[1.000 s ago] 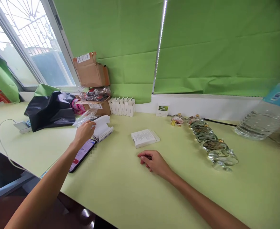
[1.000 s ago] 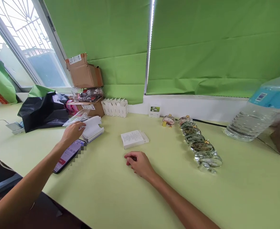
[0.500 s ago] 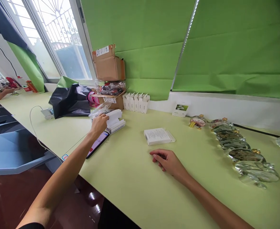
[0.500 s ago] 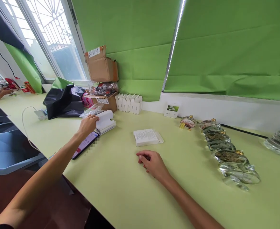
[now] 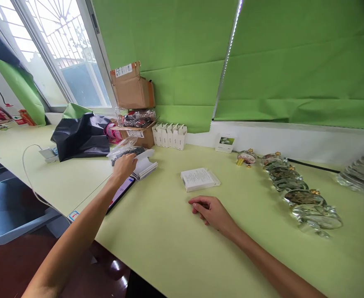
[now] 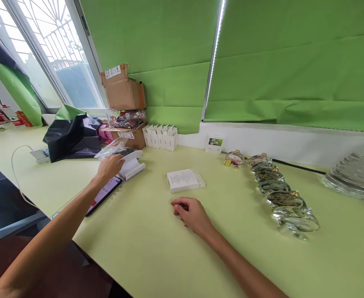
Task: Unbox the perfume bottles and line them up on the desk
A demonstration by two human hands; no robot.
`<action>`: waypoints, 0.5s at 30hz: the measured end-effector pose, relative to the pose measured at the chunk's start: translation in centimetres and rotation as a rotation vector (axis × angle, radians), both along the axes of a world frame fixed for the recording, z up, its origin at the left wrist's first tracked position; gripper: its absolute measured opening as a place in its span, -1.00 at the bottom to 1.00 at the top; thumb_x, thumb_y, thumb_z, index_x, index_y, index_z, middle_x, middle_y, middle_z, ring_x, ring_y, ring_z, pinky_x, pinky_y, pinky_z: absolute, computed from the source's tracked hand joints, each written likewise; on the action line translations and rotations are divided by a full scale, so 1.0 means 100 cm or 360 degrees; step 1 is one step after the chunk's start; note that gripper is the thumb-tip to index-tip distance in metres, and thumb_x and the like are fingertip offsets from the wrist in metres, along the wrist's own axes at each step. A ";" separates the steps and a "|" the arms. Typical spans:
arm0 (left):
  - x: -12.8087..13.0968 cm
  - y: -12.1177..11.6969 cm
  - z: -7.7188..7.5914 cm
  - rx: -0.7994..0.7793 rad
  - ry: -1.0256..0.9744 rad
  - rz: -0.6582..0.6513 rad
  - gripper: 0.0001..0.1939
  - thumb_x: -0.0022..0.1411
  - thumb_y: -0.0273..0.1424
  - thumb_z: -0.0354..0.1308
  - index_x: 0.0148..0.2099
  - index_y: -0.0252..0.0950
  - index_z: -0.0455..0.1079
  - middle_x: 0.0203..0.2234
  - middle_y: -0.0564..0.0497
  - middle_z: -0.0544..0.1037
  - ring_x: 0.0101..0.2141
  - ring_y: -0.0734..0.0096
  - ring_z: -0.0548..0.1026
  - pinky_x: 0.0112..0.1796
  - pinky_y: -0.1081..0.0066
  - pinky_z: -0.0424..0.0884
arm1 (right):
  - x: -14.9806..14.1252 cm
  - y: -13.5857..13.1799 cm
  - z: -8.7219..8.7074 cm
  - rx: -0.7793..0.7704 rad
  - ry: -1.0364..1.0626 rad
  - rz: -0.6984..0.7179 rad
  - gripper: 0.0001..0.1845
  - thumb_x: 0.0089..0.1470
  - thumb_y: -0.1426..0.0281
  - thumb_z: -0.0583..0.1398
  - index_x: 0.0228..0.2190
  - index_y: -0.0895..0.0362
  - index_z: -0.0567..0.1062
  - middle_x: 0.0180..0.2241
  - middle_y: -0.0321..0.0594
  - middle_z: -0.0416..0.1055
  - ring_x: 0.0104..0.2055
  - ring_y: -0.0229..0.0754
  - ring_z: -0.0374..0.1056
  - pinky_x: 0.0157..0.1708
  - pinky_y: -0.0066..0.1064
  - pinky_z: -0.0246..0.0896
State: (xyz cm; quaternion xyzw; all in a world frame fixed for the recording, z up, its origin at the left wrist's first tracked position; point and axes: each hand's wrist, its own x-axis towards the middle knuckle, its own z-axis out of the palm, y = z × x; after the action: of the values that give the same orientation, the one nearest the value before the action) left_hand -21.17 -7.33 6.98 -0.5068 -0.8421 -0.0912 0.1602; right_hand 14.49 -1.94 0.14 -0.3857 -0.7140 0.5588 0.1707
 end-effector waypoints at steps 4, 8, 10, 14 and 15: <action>0.013 0.014 -0.004 0.0003 0.0019 -0.0025 -0.67 0.30 -0.26 -0.11 -0.08 -0.23 0.43 -0.17 -0.13 0.55 -0.16 0.09 0.50 -0.22 0.27 0.37 | -0.001 0.000 -0.002 0.0002 0.0025 0.0001 -0.67 0.04 0.27 0.12 -0.21 0.14 0.54 -0.43 -0.22 0.46 -0.56 -0.34 0.23 -0.68 -0.56 0.14; 0.026 0.034 -0.006 0.0013 0.0026 -0.0028 -0.66 0.30 -0.26 -0.12 -0.08 -0.24 0.43 -0.17 -0.15 0.55 -0.17 0.10 0.51 -0.24 0.28 0.37 | -0.002 0.000 -0.002 0.0003 0.0024 -0.0001 -0.68 0.03 0.29 0.12 -0.22 0.14 0.54 -0.43 -0.23 0.47 -0.58 -0.36 0.22 -0.70 -0.56 0.12; 0.030 0.045 -0.006 0.0020 0.0027 -0.0014 -0.65 0.30 -0.26 -0.12 -0.09 -0.25 0.44 -0.19 -0.17 0.56 -0.17 0.09 0.52 -0.24 0.28 0.37 | -0.002 0.000 -0.001 -0.0002 0.0017 0.0004 -0.69 0.03 0.30 0.12 -0.22 0.14 0.54 -0.42 -0.23 0.47 -0.59 -0.36 0.22 -0.70 -0.56 0.12; 0.032 0.058 -0.005 0.0031 0.0027 0.0016 -0.65 0.29 -0.25 -0.11 -0.07 -0.25 0.43 -0.23 -0.19 0.56 -0.18 0.05 0.52 -0.25 0.26 0.37 | -0.001 -0.001 0.001 -0.0005 0.0018 0.0000 -0.69 0.03 0.31 0.11 -0.23 0.14 0.54 -0.43 -0.23 0.48 -0.59 -0.36 0.22 -0.70 -0.56 0.13; 0.032 0.059 -0.005 0.0031 0.0026 0.0017 -0.64 0.29 -0.25 -0.11 -0.05 -0.25 0.42 -0.23 -0.19 0.56 -0.18 0.05 0.52 -0.26 0.26 0.37 | -0.001 -0.001 0.002 -0.0004 0.0018 -0.0003 -0.70 0.03 0.31 0.11 -0.23 0.13 0.54 -0.43 -0.23 0.47 -0.58 -0.35 0.22 -0.70 -0.56 0.12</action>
State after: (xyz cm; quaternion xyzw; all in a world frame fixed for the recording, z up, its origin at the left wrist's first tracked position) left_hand -17.97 -1.46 6.45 -0.5013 -0.8426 -0.0944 0.1726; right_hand 14.38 -2.06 0.33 -0.3835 -0.7119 0.5617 0.1748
